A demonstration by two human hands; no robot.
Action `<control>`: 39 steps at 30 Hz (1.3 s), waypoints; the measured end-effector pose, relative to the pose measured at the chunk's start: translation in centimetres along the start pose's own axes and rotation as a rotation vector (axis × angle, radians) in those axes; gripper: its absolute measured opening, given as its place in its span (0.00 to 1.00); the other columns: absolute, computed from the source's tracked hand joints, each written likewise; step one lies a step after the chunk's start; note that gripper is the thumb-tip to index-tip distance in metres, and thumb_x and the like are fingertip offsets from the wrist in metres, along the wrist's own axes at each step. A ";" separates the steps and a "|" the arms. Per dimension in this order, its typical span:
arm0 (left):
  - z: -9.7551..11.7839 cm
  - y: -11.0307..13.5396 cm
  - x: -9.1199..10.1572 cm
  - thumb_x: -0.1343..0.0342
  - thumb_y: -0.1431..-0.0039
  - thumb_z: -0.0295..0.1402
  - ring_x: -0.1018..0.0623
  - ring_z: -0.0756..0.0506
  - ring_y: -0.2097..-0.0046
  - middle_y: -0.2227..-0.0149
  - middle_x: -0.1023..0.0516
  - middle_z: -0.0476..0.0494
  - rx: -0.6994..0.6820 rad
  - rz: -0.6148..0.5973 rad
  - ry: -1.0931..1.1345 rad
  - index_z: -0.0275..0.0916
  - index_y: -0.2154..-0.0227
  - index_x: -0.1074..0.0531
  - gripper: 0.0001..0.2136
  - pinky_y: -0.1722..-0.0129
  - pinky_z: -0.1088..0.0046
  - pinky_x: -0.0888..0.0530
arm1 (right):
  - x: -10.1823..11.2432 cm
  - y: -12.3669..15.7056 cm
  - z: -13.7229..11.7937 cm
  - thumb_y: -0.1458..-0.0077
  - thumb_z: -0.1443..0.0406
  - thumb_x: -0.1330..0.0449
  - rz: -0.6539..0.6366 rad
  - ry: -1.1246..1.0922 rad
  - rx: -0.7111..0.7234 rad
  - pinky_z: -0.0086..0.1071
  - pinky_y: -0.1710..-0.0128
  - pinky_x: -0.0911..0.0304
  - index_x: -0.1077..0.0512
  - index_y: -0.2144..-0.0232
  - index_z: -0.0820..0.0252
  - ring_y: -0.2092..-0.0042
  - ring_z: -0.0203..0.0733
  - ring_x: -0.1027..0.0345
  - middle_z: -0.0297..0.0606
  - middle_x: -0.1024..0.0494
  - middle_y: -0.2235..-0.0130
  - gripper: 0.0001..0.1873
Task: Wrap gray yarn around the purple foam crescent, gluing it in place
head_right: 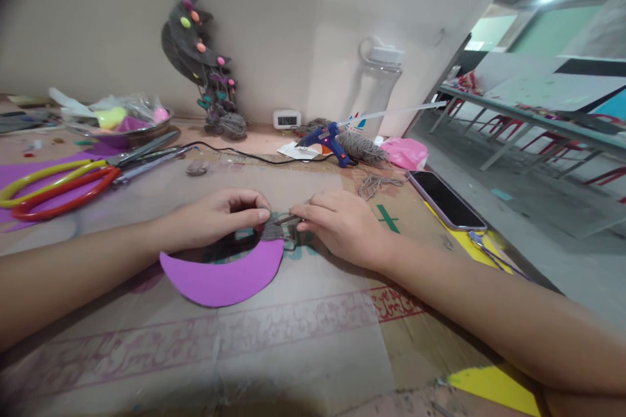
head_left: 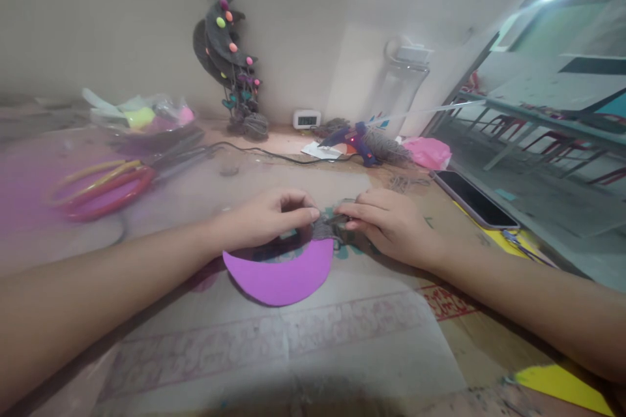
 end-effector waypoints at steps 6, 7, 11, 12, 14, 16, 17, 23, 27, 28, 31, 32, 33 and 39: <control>0.2 0.0 -0.1 0.48 0.40 0.44 0.29 0.51 0.72 0.73 0.24 0.49 -0.009 -0.001 -0.003 0.37 0.69 0.29 0.14 0.72 0.75 0.34 | -0.3 0.4 0.9 0.34 0.62 0.50 -0.049 -0.066 -0.090 0.30 0.67 0.42 0.26 0.55 0.63 0.67 0.38 0.34 0.40 0.25 0.68 0.15; 0.2 0.0 -0.1 0.48 0.39 0.44 0.29 0.51 0.72 0.73 0.24 0.49 -0.011 -0.002 -0.002 0.37 0.69 0.29 0.14 0.72 0.75 0.34 | -0.3 0.4 0.9 0.35 0.62 0.50 -0.052 -0.063 -0.087 0.30 0.67 0.42 0.26 0.55 0.63 0.67 0.38 0.34 0.40 0.25 0.68 0.15; 0.2 -0.1 -0.1 0.48 0.39 0.44 0.30 0.51 0.72 0.73 0.24 0.49 -0.004 -0.004 -0.011 0.37 0.69 0.29 0.14 0.73 0.75 0.35 | -0.5 0.3 0.7 0.35 0.62 0.49 -0.060 -0.045 -0.070 0.31 0.68 0.44 0.26 0.56 0.64 0.68 0.38 0.36 0.39 0.26 0.69 0.15; 0.2 -0.1 -0.1 0.49 0.39 0.44 0.30 0.51 0.72 0.73 0.24 0.49 -0.003 -0.004 -0.015 0.37 0.69 0.29 0.14 0.73 0.75 0.35 | -0.6 0.3 0.7 0.35 0.62 0.49 -0.063 -0.042 -0.070 0.31 0.69 0.44 0.26 0.56 0.64 0.68 0.38 0.36 0.39 0.26 0.69 0.15; 0.1 0.0 -0.1 0.49 0.39 0.45 0.30 0.51 0.72 0.73 0.24 0.49 -0.003 -0.004 -0.020 0.37 0.68 0.29 0.14 0.73 0.75 0.35 | -0.7 0.3 0.8 0.35 0.62 0.49 -0.067 -0.039 -0.070 0.31 0.68 0.44 0.26 0.56 0.63 0.68 0.39 0.36 0.39 0.27 0.69 0.15; 0.1 0.0 -0.2 0.49 0.39 0.45 0.30 0.50 0.72 0.72 0.24 0.48 -0.004 -0.008 -0.021 0.37 0.68 0.29 0.15 0.72 0.74 0.34 | -0.7 0.2 0.7 0.35 0.62 0.49 -0.067 -0.040 -0.062 0.31 0.68 0.44 0.26 0.56 0.63 0.68 0.38 0.35 0.39 0.27 0.70 0.15; 0.1 0.0 -0.2 0.49 0.39 0.45 0.30 0.50 0.72 0.72 0.24 0.48 -0.003 -0.009 -0.022 0.37 0.67 0.29 0.15 0.72 0.74 0.34 | -0.7 0.2 0.7 0.35 0.62 0.49 -0.063 -0.045 -0.054 0.31 0.68 0.44 0.26 0.56 0.63 0.68 0.38 0.35 0.38 0.27 0.70 0.14; 0.0 0.2 -0.3 0.48 0.39 0.44 0.30 0.51 0.73 0.73 0.24 0.49 0.003 -0.028 0.013 0.38 0.67 0.28 0.14 0.73 0.76 0.35 | -0.6 0.2 0.5 0.35 0.62 0.49 -0.046 -0.086 -0.026 0.30 0.69 0.44 0.27 0.56 0.63 0.69 0.38 0.36 0.38 0.27 0.71 0.14; 0.1 0.2 -0.2 0.48 0.39 0.44 0.30 0.51 0.73 0.73 0.24 0.49 -0.004 -0.031 0.027 0.38 0.67 0.28 0.13 0.74 0.76 0.36 | -0.5 0.2 0.5 0.35 0.62 0.49 -0.036 -0.098 -0.018 0.30 0.69 0.43 0.27 0.56 0.63 0.69 0.37 0.36 0.38 0.27 0.71 0.14; 0.1 0.2 -0.3 0.48 0.39 0.44 0.30 0.51 0.73 0.73 0.24 0.49 -0.005 -0.035 0.030 0.38 0.67 0.28 0.13 0.74 0.76 0.36 | -0.5 0.2 0.4 0.35 0.62 0.49 -0.036 -0.094 -0.017 0.30 0.69 0.44 0.27 0.57 0.63 0.69 0.37 0.36 0.37 0.27 0.71 0.14; 0.2 0.2 -0.3 0.48 0.39 0.44 0.31 0.51 0.73 0.73 0.24 0.49 -0.009 -0.035 0.035 0.37 0.67 0.28 0.14 0.74 0.75 0.36 | -0.6 0.1 0.4 0.35 0.63 0.49 -0.043 -0.079 -0.018 0.30 0.69 0.44 0.26 0.57 0.64 0.70 0.37 0.36 0.37 0.27 0.72 0.13; 0.2 0.2 -0.3 0.48 0.39 0.44 0.31 0.51 0.73 0.73 0.24 0.48 -0.010 -0.032 0.035 0.37 0.67 0.28 0.14 0.74 0.75 0.36 | -0.7 0.1 0.4 0.35 0.64 0.49 -0.044 -0.077 -0.023 0.30 0.69 0.44 0.26 0.58 0.64 0.70 0.37 0.35 0.38 0.27 0.71 0.13; 0.2 0.2 -0.2 0.48 0.39 0.44 0.31 0.51 0.73 0.73 0.24 0.49 -0.010 -0.030 0.032 0.37 0.67 0.28 0.14 0.74 0.75 0.36 | -0.6 0.1 0.5 0.35 0.64 0.49 -0.043 -0.081 -0.030 0.29 0.69 0.44 0.26 0.58 0.64 0.69 0.37 0.35 0.38 0.26 0.70 0.13; -0.2 0.0 -0.3 0.48 0.39 0.45 0.31 0.52 0.73 0.73 0.25 0.50 0.011 -0.029 0.044 0.38 0.67 0.29 0.14 0.75 0.76 0.37 | -0.4 0.3 1.0 0.34 0.62 0.50 -0.030 -0.107 -0.084 0.29 0.68 0.42 0.26 0.56 0.64 0.68 0.37 0.35 0.38 0.26 0.69 0.15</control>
Point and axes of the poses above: each hand's wrist, its own y-axis away from the middle knuckle, its own x-axis out of the back of the hand, z = x × y, the point moved 10 cm from there along -y, towards the middle knuckle
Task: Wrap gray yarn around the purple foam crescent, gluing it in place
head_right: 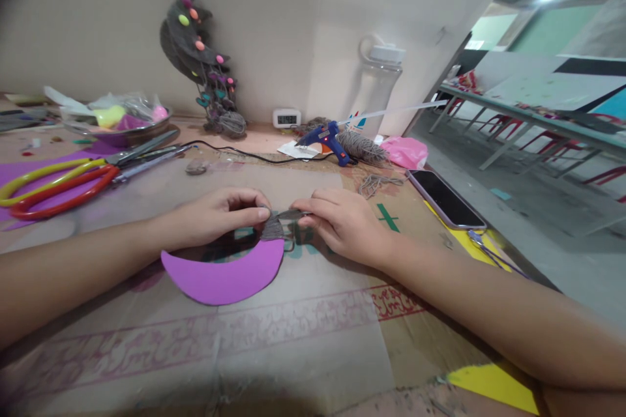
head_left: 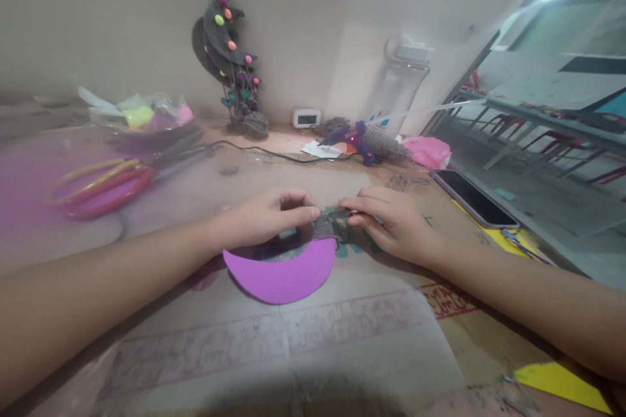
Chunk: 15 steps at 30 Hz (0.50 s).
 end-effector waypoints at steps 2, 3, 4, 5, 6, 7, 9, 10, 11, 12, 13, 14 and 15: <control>-0.1 0.0 0.0 0.48 0.39 0.45 0.31 0.52 0.73 0.73 0.24 0.50 0.001 0.002 0.004 0.38 0.67 0.29 0.14 0.75 0.76 0.37 | 0.0 0.0 0.0 0.35 0.62 0.49 -0.008 0.012 -0.001 0.29 0.68 0.42 0.26 0.56 0.64 0.68 0.37 0.35 0.39 0.26 0.69 0.15; -0.1 0.0 0.0 0.48 0.39 0.45 0.31 0.52 0.73 0.73 0.24 0.50 -0.001 0.004 0.003 0.38 0.67 0.29 0.14 0.75 0.76 0.37 | -0.1 0.0 -0.1 0.35 0.62 0.49 -0.010 0.019 0.003 0.29 0.68 0.43 0.26 0.56 0.64 0.68 0.37 0.35 0.39 0.26 0.69 0.15; 0.0 0.0 0.0 0.48 0.39 0.45 0.31 0.52 0.73 0.73 0.24 0.50 -0.004 0.005 0.000 0.38 0.67 0.29 0.14 0.75 0.76 0.37 | -0.1 0.0 -0.1 0.35 0.62 0.49 -0.011 0.025 0.007 0.29 0.68 0.43 0.26 0.56 0.64 0.68 0.37 0.35 0.39 0.26 0.69 0.15; 0.0 0.0 0.0 0.48 0.39 0.45 0.31 0.52 0.73 0.73 0.24 0.50 -0.008 0.004 -0.002 0.38 0.67 0.29 0.14 0.74 0.76 0.37 | -0.1 0.1 -0.1 0.35 0.62 0.49 -0.012 0.028 0.011 0.30 0.68 0.43 0.26 0.56 0.64 0.68 0.38 0.35 0.39 0.26 0.69 0.15; 0.0 0.0 0.0 0.48 0.39 0.44 0.31 0.52 0.73 0.73 0.24 0.50 -0.012 0.003 -0.004 0.37 0.67 0.28 0.14 0.74 0.76 0.37 | -0.2 0.1 -0.1 0.35 0.62 0.49 -0.016 0.029 0.015 0.30 0.68 0.44 0.26 0.56 0.64 0.68 0.38 0.35 0.39 0.26 0.69 0.15; 0.0 0.0 0.0 0.47 0.39 0.44 0.31 0.52 0.73 0.72 0.24 0.50 -0.013 0.001 -0.005 0.37 0.67 0.28 0.14 0.74 0.76 0.37 | -0.2 0.0 -0.1 0.35 0.62 0.49 -0.019 0.030 0.019 0.30 0.68 0.44 0.26 0.56 0.64 0.68 0.38 0.36 0.39 0.26 0.69 0.15; 0.0 0.0 0.0 0.47 0.39 0.44 0.31 0.52 0.73 0.72 0.24 0.50 -0.010 -0.001 -0.004 0.37 0.67 0.28 0.13 0.74 0.76 0.37 | -0.3 0.0 0.0 0.35 0.62 0.49 -0.026 0.032 0.015 0.31 0.68 0.44 0.26 0.56 0.64 0.68 0.38 0.36 0.39 0.26 0.69 0.15; -0.1 0.0 0.0 0.48 0.39 0.44 0.31 0.52 0.73 0.72 0.24 0.50 -0.005 0.000 -0.003 0.37 0.67 0.29 0.14 0.74 0.76 0.37 | -0.3 0.0 0.0 0.35 0.62 0.49 -0.027 0.032 0.014 0.31 0.68 0.44 0.26 0.55 0.64 0.68 0.38 0.36 0.39 0.26 0.69 0.15; -0.2 0.0 0.0 0.48 0.39 0.44 0.31 0.52 0.73 0.72 0.24 0.50 -0.003 0.000 -0.002 0.37 0.66 0.29 0.14 0.74 0.76 0.37 | -0.3 0.0 0.0 0.35 0.62 0.49 -0.027 0.031 0.014 0.31 0.68 0.44 0.26 0.55 0.64 0.68 0.38 0.36 0.39 0.26 0.69 0.15; -0.2 0.0 0.0 0.48 0.38 0.44 0.31 0.52 0.73 0.72 0.24 0.50 -0.004 0.001 -0.001 0.37 0.66 0.29 0.14 0.74 0.76 0.37 | -0.3 0.0 0.0 0.35 0.62 0.49 -0.025 0.028 0.016 0.31 0.68 0.44 0.26 0.55 0.64 0.68 0.38 0.36 0.39 0.26 0.69 0.15; -0.2 0.0 0.0 0.48 0.38 0.44 0.32 0.52 0.73 0.72 0.24 0.50 -0.006 0.000 0.000 0.38 0.66 0.29 0.14 0.74 0.76 0.37 | -0.2 -0.1 -0.1 0.35 0.62 0.49 -0.025 0.027 0.020 0.31 0.69 0.44 0.26 0.56 0.64 0.69 0.38 0.36 0.39 0.26 0.69 0.15; -0.1 0.0 0.0 0.48 0.39 0.44 0.32 0.52 0.73 0.73 0.24 0.50 -0.010 0.001 0.000 0.38 0.67 0.29 0.14 0.74 0.76 0.37 | -0.2 -0.1 -0.1 0.35 0.62 0.49 -0.023 0.028 0.024 0.31 0.69 0.44 0.26 0.56 0.64 0.69 0.38 0.36 0.39 0.27 0.70 0.15; -0.1 0.0 0.0 0.48 0.39 0.44 0.31 0.52 0.73 0.73 0.24 0.50 -0.013 0.002 -0.001 0.38 0.67 0.29 0.14 0.74 0.76 0.37 | -0.1 -0.1 -0.2 0.35 0.62 0.49 -0.022 0.030 0.029 0.31 0.69 0.44 0.26 0.56 0.65 0.69 0.38 0.36 0.40 0.27 0.70 0.15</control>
Point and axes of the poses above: each hand's wrist, its own y-axis away from the middle knuckle, its own x-axis out of the back of the hand, z = x × y, the point moved 10 cm from there along -y, towards the middle knuckle
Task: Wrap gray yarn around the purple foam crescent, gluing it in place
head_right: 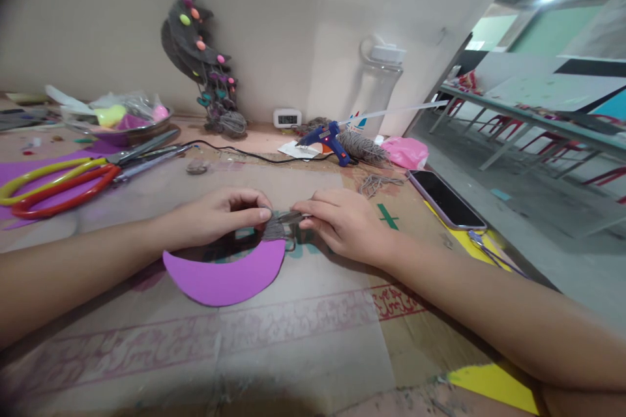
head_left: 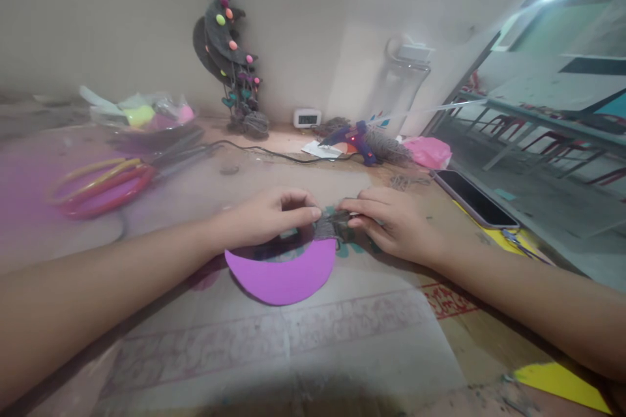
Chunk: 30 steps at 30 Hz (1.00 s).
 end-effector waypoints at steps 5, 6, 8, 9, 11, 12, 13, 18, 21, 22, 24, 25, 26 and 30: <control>0.2 0.0 0.0 0.47 0.40 0.44 0.31 0.52 0.74 0.73 0.24 0.50 0.004 0.009 -0.015 0.37 0.67 0.28 0.14 0.75 0.76 0.37 | 0.0 0.0 0.1 0.35 0.62 0.50 -0.014 0.003 -0.009 0.31 0.69 0.43 0.26 0.55 0.65 0.69 0.38 0.35 0.39 0.27 0.70 0.15; 0.3 0.0 0.0 0.47 0.40 0.44 0.32 0.52 0.74 0.73 0.24 0.50 0.010 0.009 -0.012 0.37 0.67 0.28 0.14 0.75 0.76 0.37 | -0.1 0.1 0.1 0.35 0.62 0.49 -0.019 0.002 -0.012 0.30 0.69 0.44 0.26 0.55 0.65 0.69 0.38 0.35 0.39 0.27 0.70 0.15; 0.2 0.0 -0.1 0.48 0.39 0.44 0.32 0.52 0.74 0.74 0.25 0.50 0.020 0.005 -0.006 0.37 0.67 0.29 0.14 0.75 0.76 0.37 | -0.3 0.1 0.2 0.35 0.62 0.49 -0.024 0.001 -0.015 0.30 0.69 0.44 0.26 0.56 0.64 0.69 0.38 0.36 0.39 0.27 0.70 0.15; 0.2 0.0 -0.1 0.48 0.39 0.44 0.32 0.52 0.74 0.74 0.25 0.50 0.022 0.002 -0.004 0.37 0.67 0.29 0.14 0.75 0.76 0.38 | -0.3 0.1 0.2 0.35 0.62 0.49 -0.028 0.001 -0.015 0.30 0.69 0.44 0.26 0.56 0.64 0.69 0.38 0.36 0.39 0.27 0.70 0.15; 0.2 0.1 -0.1 0.48 0.39 0.44 0.32 0.52 0.74 0.74 0.26 0.50 0.019 -0.004 0.003 0.37 0.67 0.29 0.14 0.75 0.76 0.38 | -0.4 0.1 0.2 0.35 0.62 0.49 -0.032 -0.002 -0.015 0.30 0.69 0.44 0.26 0.56 0.64 0.69 0.38 0.36 0.39 0.27 0.70 0.15; 0.1 0.1 -0.2 0.48 0.39 0.44 0.33 0.52 0.74 0.74 0.26 0.50 0.017 -0.010 0.005 0.37 0.67 0.29 0.14 0.75 0.76 0.38 | -0.4 0.1 0.2 0.35 0.62 0.49 -0.031 -0.005 -0.012 0.30 0.69 0.44 0.26 0.56 0.64 0.69 0.38 0.36 0.39 0.27 0.70 0.15; 0.0 0.1 -0.2 0.48 0.39 0.44 0.33 0.52 0.74 0.74 0.26 0.50 0.016 -0.014 0.008 0.37 0.67 0.29 0.14 0.75 0.76 0.38 | -0.4 0.1 0.1 0.35 0.62 0.49 -0.028 -0.008 -0.007 0.30 0.69 0.44 0.26 0.56 0.64 0.69 0.38 0.36 0.39 0.27 0.70 0.15; -0.2 0.0 -0.2 0.48 0.39 0.44 0.33 0.52 0.74 0.73 0.25 0.50 0.023 -0.022 0.009 0.37 0.67 0.29 0.14 0.75 0.76 0.38 | -0.1 -0.3 -0.4 0.35 0.63 0.49 -0.029 0.020 0.017 0.30 0.70 0.44 0.26 0.58 0.65 0.70 0.37 0.37 0.38 0.28 0.72 0.14; 0.0 0.1 -0.2 0.48 0.38 0.44 0.32 0.52 0.73 0.72 0.25 0.50 0.021 -0.021 -0.003 0.38 0.68 0.29 0.14 0.74 0.76 0.37 | 0.0 -0.4 -0.7 0.35 0.64 0.49 -0.035 0.060 0.024 0.30 0.70 0.45 0.25 0.58 0.65 0.70 0.37 0.37 0.37 0.28 0.72 0.14; 0.1 0.1 -0.2 0.48 0.38 0.44 0.32 0.52 0.73 0.72 0.25 0.50 0.019 -0.020 -0.008 0.38 0.68 0.29 0.14 0.74 0.76 0.37 | 0.0 -0.3 -0.7 0.34 0.64 0.50 -0.030 0.061 0.025 0.30 0.70 0.45 0.26 0.58 0.65 0.70 0.37 0.37 0.38 0.28 0.72 0.14; 0.2 0.1 -0.1 0.48 0.39 0.44 0.31 0.52 0.72 0.73 0.25 0.50 0.019 -0.014 -0.016 0.37 0.68 0.29 0.14 0.74 0.76 0.37 | 0.1 -0.2 -0.6 0.34 0.63 0.50 -0.017 0.042 0.019 0.30 0.70 0.44 0.26 0.58 0.65 0.70 0.37 0.36 0.38 0.27 0.71 0.15; 0.2 0.1 -0.1 0.48 0.39 0.44 0.31 0.52 0.72 0.73 0.25 0.50 0.020 -0.012 -0.017 0.37 0.68 0.29 0.14 0.74 0.75 0.37 | 0.2 -0.1 -0.5 0.34 0.63 0.51 -0.007 0.029 0.010 0.30 0.69 0.43 0.26 0.58 0.65 0.69 0.38 0.35 0.39 0.26 0.71 0.15; 0.2 0.1 -0.1 0.48 0.39 0.44 0.31 0.51 0.72 0.73 0.25 0.50 0.019 -0.011 -0.017 0.37 0.68 0.29 0.14 0.73 0.75 0.37 | 0.2 -0.1 -0.3 0.34 0.62 0.51 -0.001 0.016 -0.002 0.30 0.68 0.43 0.27 0.57 0.64 0.68 0.38 0.35 0.39 0.26 0.70 0.15; 0.1 0.0 0.0 0.48 0.39 0.44 0.30 0.50 0.70 0.71 0.24 0.49 0.012 -0.003 -0.035 0.37 0.68 0.28 0.14 0.71 0.74 0.35 | 0.2 0.1 0.1 0.35 0.60 0.51 -0.007 -0.008 -0.039 0.31 0.67 0.42 0.28 0.55 0.64 0.67 0.40 0.33 0.40 0.26 0.68 0.16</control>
Point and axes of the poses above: each hand's wrist, its own y-axis away from the middle knuckle, its own x-axis out of the back of the hand, z = x × y, the point moved 10 cm from there along -y, towards the middle knuckle
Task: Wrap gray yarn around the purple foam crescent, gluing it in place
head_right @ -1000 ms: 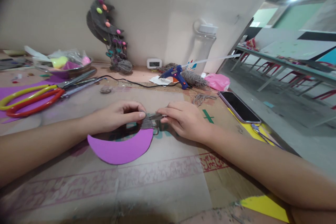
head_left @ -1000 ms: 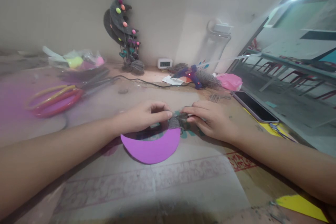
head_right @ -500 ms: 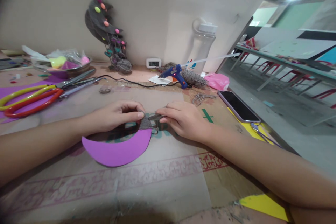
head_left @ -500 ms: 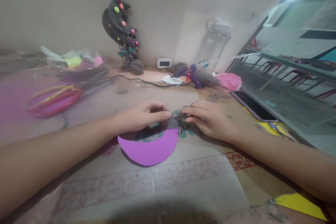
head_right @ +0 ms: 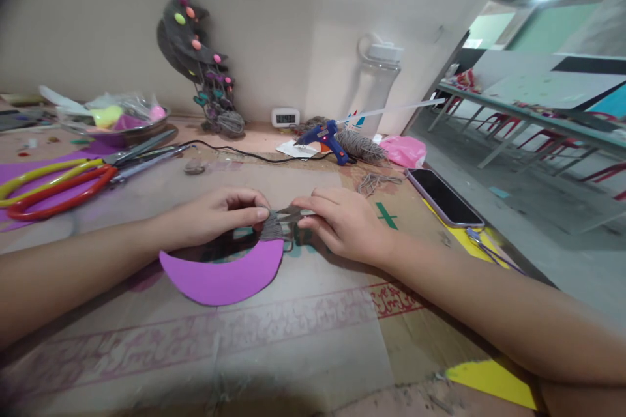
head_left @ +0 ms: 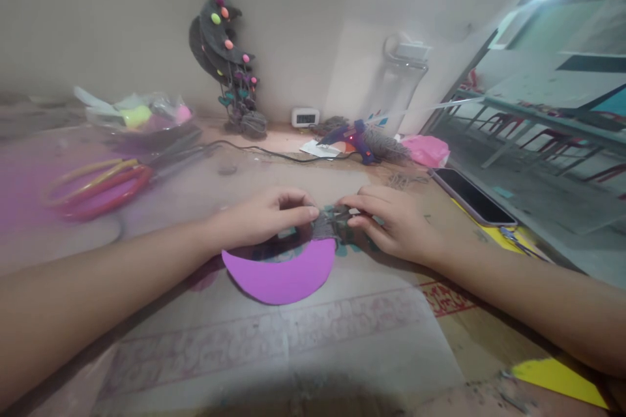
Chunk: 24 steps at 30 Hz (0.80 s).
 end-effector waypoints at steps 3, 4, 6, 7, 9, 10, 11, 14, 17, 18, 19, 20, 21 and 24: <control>0.1 0.0 -0.2 0.49 0.38 0.44 0.29 0.50 0.70 0.71 0.23 0.48 -0.011 -0.007 -0.031 0.37 0.67 0.28 0.15 0.70 0.74 0.34 | -0.1 0.0 -0.2 0.34 0.60 0.51 -0.006 0.015 0.007 0.31 0.68 0.43 0.28 0.55 0.64 0.68 0.39 0.35 0.40 0.27 0.69 0.17; 0.1 0.0 -0.2 0.50 0.38 0.44 0.29 0.49 0.69 0.71 0.23 0.48 -0.020 -0.010 -0.047 0.37 0.68 0.27 0.15 0.69 0.74 0.34 | -0.1 0.0 -0.3 0.34 0.60 0.51 -0.005 0.024 0.011 0.31 0.68 0.44 0.28 0.55 0.64 0.68 0.39 0.35 0.39 0.27 0.69 0.17; 0.3 0.0 -0.3 0.51 0.38 0.44 0.28 0.49 0.68 0.71 0.24 0.48 -0.041 -0.007 -0.091 0.37 0.69 0.27 0.16 0.67 0.73 0.33 | -0.2 0.0 -0.7 0.34 0.60 0.52 0.002 0.046 0.027 0.31 0.69 0.45 0.27 0.56 0.64 0.68 0.39 0.35 0.39 0.27 0.70 0.17; 0.4 -0.1 -0.2 0.52 0.37 0.44 0.28 0.48 0.68 0.71 0.24 0.48 -0.049 -0.001 -0.116 0.37 0.70 0.27 0.17 0.66 0.73 0.33 | -0.2 -0.1 -0.9 0.34 0.60 0.51 0.005 0.055 0.038 0.31 0.69 0.45 0.27 0.56 0.64 0.69 0.39 0.35 0.39 0.27 0.70 0.17; 0.4 -0.1 -0.2 0.53 0.37 0.45 0.27 0.48 0.67 0.70 0.24 0.47 -0.060 0.007 -0.158 0.37 0.70 0.27 0.18 0.66 0.72 0.33 | -0.2 -0.1 -1.3 0.34 0.60 0.51 0.013 0.072 0.066 0.32 0.69 0.45 0.27 0.56 0.65 0.69 0.39 0.36 0.39 0.27 0.71 0.17; 0.5 -0.1 -0.1 0.53 0.37 0.46 0.27 0.48 0.67 0.70 0.24 0.47 -0.066 0.010 -0.168 0.37 0.70 0.27 0.18 0.65 0.72 0.32 | -0.2 -0.1 -1.5 0.34 0.60 0.51 0.014 0.077 0.074 0.32 0.70 0.45 0.27 0.56 0.65 0.69 0.39 0.36 0.39 0.28 0.71 0.18; 0.5 -0.1 -0.1 0.53 0.36 0.46 0.27 0.47 0.67 0.70 0.24 0.47 -0.069 0.009 -0.171 0.37 0.69 0.27 0.18 0.65 0.72 0.32 | -0.2 -0.2 -1.6 0.34 0.60 0.52 0.012 0.080 0.081 0.32 0.70 0.45 0.27 0.56 0.65 0.70 0.39 0.36 0.39 0.28 0.72 0.18; 0.4 0.0 -0.1 0.53 0.37 0.46 0.27 0.48 0.67 0.70 0.24 0.47 -0.067 0.010 -0.165 0.37 0.69 0.27 0.18 0.66 0.73 0.32 | -0.2 -0.3 -1.7 0.33 0.60 0.53 0.003 0.086 0.089 0.32 0.70 0.45 0.26 0.58 0.66 0.70 0.39 0.36 0.38 0.28 0.73 0.19; 0.3 -0.1 -0.1 0.53 0.37 0.46 0.28 0.48 0.68 0.71 0.24 0.47 -0.055 0.014 -0.168 0.37 0.70 0.28 0.18 0.68 0.74 0.33 | -0.3 -0.3 -1.7 0.33 0.61 0.52 0.000 0.073 0.092 0.31 0.71 0.46 0.25 0.59 0.66 0.71 0.38 0.37 0.38 0.29 0.73 0.18; 0.3 -0.1 -0.1 0.53 0.37 0.46 0.28 0.48 0.69 0.71 0.24 0.47 -0.056 0.017 -0.166 0.37 0.70 0.28 0.18 0.68 0.74 0.33 | -0.3 -0.3 -1.6 0.33 0.61 0.52 -0.002 0.067 0.087 0.31 0.70 0.46 0.25 0.58 0.66 0.71 0.38 0.37 0.38 0.29 0.73 0.18; 0.3 -0.1 -0.1 0.54 0.37 0.46 0.28 0.48 0.69 0.71 0.24 0.46 -0.055 0.017 -0.163 0.37 0.71 0.28 0.18 0.68 0.74 0.34 | -0.4 -0.3 -1.5 0.33 0.61 0.52 -0.005 0.062 0.081 0.31 0.70 0.46 0.25 0.58 0.66 0.71 0.38 0.36 0.38 0.29 0.73 0.18; 0.3 -0.1 -0.1 0.54 0.37 0.46 0.28 0.48 0.69 0.71 0.24 0.46 -0.052 0.018 -0.158 0.37 0.71 0.28 0.18 0.69 0.74 0.34 | -0.4 -0.3 -1.4 0.33 0.61 0.52 -0.007 0.060 0.075 0.31 0.70 0.46 0.25 0.58 0.66 0.70 0.38 0.36 0.38 0.29 0.73 0.18; 0.3 -0.1 -0.1 0.53 0.37 0.46 0.28 0.48 0.69 0.71 0.24 0.46 -0.049 0.020 -0.151 0.37 0.71 0.28 0.18 0.69 0.74 0.34 | -0.5 -0.3 -1.3 0.33 0.61 0.52 -0.009 0.058 0.070 0.31 0.70 0.46 0.25 0.58 0.66 0.70 0.38 0.36 0.38 0.29 0.73 0.18; 0.1 -0.1 -0.1 0.53 0.37 0.46 0.28 0.48 0.69 0.71 0.24 0.47 -0.033 0.015 -0.137 0.37 0.71 0.28 0.18 0.69 0.73 0.34 | -0.6 -0.2 -1.2 0.34 0.61 0.52 -0.020 0.053 0.065 0.31 0.70 0.46 0.26 0.58 0.65 0.70 0.38 0.36 0.38 0.29 0.73 0.17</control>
Point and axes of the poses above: each hand's wrist, its own y-axis away from the middle knuckle, its own x-axis out of the back of the hand, z = x × y, the point moved 10 cm from there along -y, towards the middle knuckle
